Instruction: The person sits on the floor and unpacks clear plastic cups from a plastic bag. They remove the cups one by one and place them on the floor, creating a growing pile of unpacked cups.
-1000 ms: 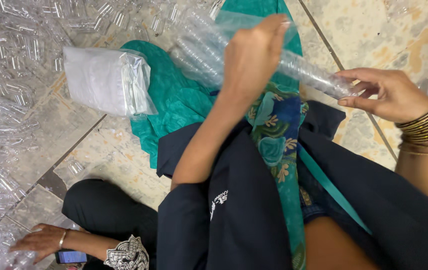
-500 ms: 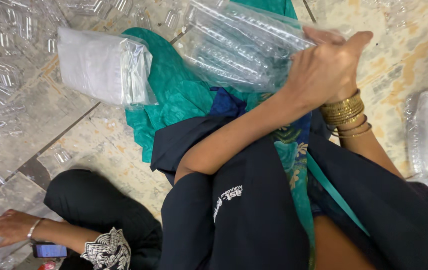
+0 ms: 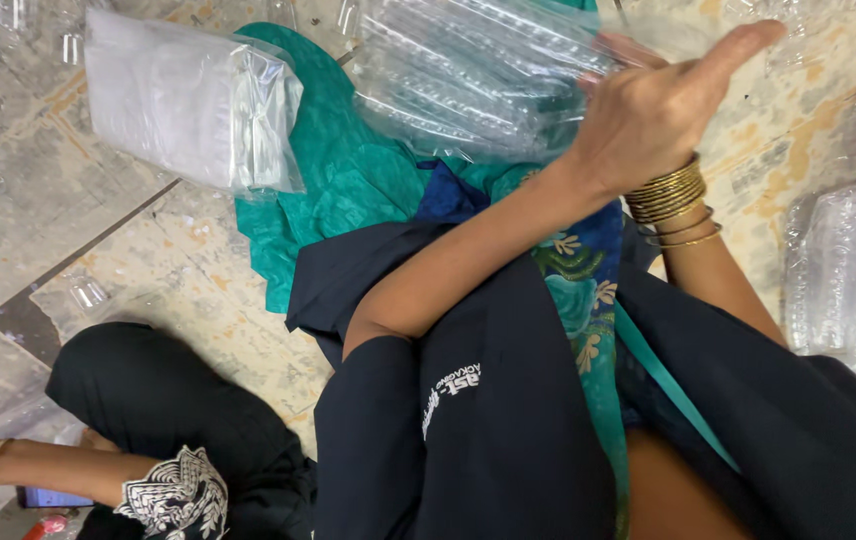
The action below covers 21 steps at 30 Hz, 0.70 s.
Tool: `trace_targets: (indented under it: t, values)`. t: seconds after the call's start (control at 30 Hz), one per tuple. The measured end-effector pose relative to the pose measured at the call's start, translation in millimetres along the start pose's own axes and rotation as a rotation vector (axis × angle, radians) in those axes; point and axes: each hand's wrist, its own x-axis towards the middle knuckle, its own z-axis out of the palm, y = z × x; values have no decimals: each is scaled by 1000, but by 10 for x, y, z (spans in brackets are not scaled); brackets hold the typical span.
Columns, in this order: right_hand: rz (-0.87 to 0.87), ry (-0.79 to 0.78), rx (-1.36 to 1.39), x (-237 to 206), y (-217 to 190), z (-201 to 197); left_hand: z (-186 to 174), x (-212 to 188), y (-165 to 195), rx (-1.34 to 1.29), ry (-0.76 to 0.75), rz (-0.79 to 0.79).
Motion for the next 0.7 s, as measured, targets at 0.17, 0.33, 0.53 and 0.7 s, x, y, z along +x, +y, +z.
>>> trace_targets:
  t: [0.17, 0.33, 0.53, 0.7]
  values:
    - [53, 31, 55, 28, 114, -7, -60, -38, -34, 87, 10, -134]
    - [29, -26, 219, 57, 347, 194, -28, -115, -198, 128, -84, -225]
    - [-182, -319, 200, 190, 435, 398, -20, -222, -283, 51, -175, -108]
    - [-460, -377, -379, 300, 107, 333, -73, -279, -185, -63, -359, 57]
